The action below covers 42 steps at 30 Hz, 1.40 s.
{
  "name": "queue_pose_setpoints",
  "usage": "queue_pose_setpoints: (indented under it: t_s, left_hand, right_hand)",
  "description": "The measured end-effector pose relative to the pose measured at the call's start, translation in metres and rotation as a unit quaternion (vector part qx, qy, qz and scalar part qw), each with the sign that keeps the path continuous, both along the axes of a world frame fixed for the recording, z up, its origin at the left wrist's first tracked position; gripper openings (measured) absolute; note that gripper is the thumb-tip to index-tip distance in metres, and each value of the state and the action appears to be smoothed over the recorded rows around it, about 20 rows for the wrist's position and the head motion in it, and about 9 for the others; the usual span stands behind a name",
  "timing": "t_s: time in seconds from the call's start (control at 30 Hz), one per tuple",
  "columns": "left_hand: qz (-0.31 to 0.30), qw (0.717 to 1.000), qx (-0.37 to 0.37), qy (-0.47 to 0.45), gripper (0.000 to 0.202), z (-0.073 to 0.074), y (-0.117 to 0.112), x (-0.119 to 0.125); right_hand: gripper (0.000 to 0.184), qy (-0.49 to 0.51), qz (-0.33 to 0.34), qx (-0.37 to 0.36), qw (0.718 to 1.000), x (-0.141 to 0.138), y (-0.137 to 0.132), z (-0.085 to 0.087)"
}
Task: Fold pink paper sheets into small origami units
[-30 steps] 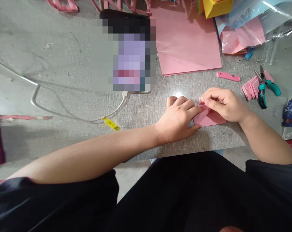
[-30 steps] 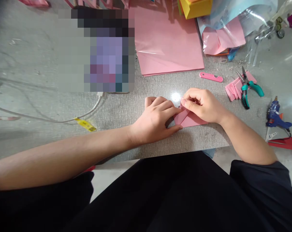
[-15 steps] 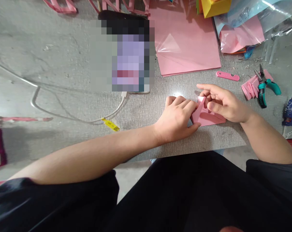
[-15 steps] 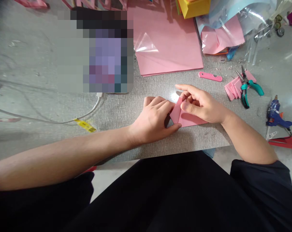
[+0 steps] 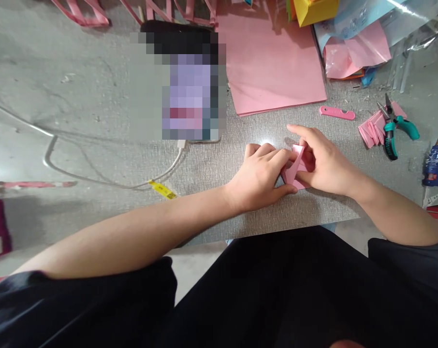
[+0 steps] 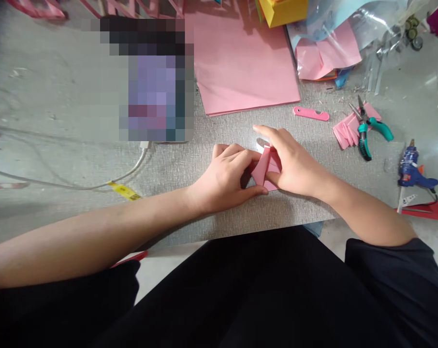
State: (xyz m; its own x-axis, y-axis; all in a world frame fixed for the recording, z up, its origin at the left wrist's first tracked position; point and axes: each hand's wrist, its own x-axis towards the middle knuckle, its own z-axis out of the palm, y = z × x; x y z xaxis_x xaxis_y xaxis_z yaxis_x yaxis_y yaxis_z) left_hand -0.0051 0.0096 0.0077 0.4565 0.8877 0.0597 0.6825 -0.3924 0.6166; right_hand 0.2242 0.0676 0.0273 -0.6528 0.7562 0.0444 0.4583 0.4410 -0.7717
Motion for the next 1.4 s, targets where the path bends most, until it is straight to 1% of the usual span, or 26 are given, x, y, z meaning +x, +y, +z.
queue_pose_setpoints:
  t_s: [0.1,0.17,0.3,0.4,0.53,0.6,0.7,0.83,0.87,0.93,1.0,1.07,1.13,1.23,1.27,1.3,1.4]
  left_hand:
    - [-0.003,1.0,0.004,0.005,0.047,0.001,0.0,0.0]
    - [-0.007,1.0,0.007,0.011,0.044,0.001,0.0,0.0]
    - [-0.009,1.0,0.02,0.02,0.042,0.001,-0.001,0.001]
    - [-0.012,0.999,0.034,0.029,0.044,0.001,-0.003,0.001]
    - [-0.021,0.998,0.038,0.04,0.046,0.0,-0.003,0.001]
    - [-0.022,0.998,0.043,0.043,0.046,0.0,-0.003,0.001]
    - [-0.021,0.997,0.054,0.044,0.045,-0.001,-0.003,0.001]
    - [-0.022,0.997,0.056,0.042,0.044,-0.001,-0.004,0.002]
    - [-0.022,0.997,0.058,0.042,0.045,-0.001,-0.004,0.003]
    - [-0.02,0.997,0.064,0.042,0.045,-0.002,-0.004,0.003]
    - [-0.019,0.996,0.071,0.04,0.045,-0.002,-0.004,0.003]
    - [-0.019,0.996,0.075,0.038,0.043,-0.002,-0.005,0.003]
    - [-0.018,0.996,0.078,0.038,0.04,-0.002,-0.005,0.003]
    - [-0.014,0.996,0.084,0.041,0.036,-0.003,-0.005,0.004]
    - [-0.012,0.995,0.087,0.041,0.035,-0.003,-0.005,0.004]
    - [-0.012,0.995,0.089,0.041,0.035,-0.003,-0.005,0.005]
    - [-0.011,0.995,0.094,0.035,0.036,-0.005,-0.004,0.005]
  right_hand:
    - [0.066,0.006,-0.033,-0.026,0.999,-0.002,0.003,0.0]
    - [0.054,0.014,-0.05,-0.048,0.997,-0.004,0.005,0.0]
    - [0.028,0.031,-0.063,-0.066,0.995,-0.005,0.01,-0.001]
    - [0.015,0.041,-0.068,-0.079,0.994,-0.004,0.015,-0.003]
    - [0.011,0.065,-0.07,-0.117,0.989,0.0,0.025,-0.002]
    - [0.014,0.064,-0.073,-0.122,0.988,0.002,0.029,0.001]
    - [0.031,0.063,-0.057,-0.128,0.988,0.005,0.031,0.007]
    - [0.063,0.086,-0.035,-0.125,0.988,0.005,0.028,0.013]
    - [0.068,0.086,-0.031,-0.123,0.988,0.005,0.027,0.013]
    - [0.072,0.073,-0.02,-0.113,0.991,0.004,0.026,0.014]
    - [0.072,0.056,-0.019,-0.099,0.993,0.003,0.024,0.015]
    - [0.067,0.035,-0.024,-0.092,0.995,0.002,0.023,0.014]
    - [0.054,0.02,-0.032,-0.084,0.996,0.001,0.022,0.013]
    - [0.027,0.007,-0.041,-0.057,0.998,0.001,0.02,0.011]
    - [0.022,0.006,-0.04,-0.048,0.998,0.0,0.02,0.011]
    - [0.021,0.003,-0.037,-0.04,0.998,0.0,0.02,0.011]
    - [0.028,-0.01,-0.014,-0.022,1.0,0.001,0.02,0.013]
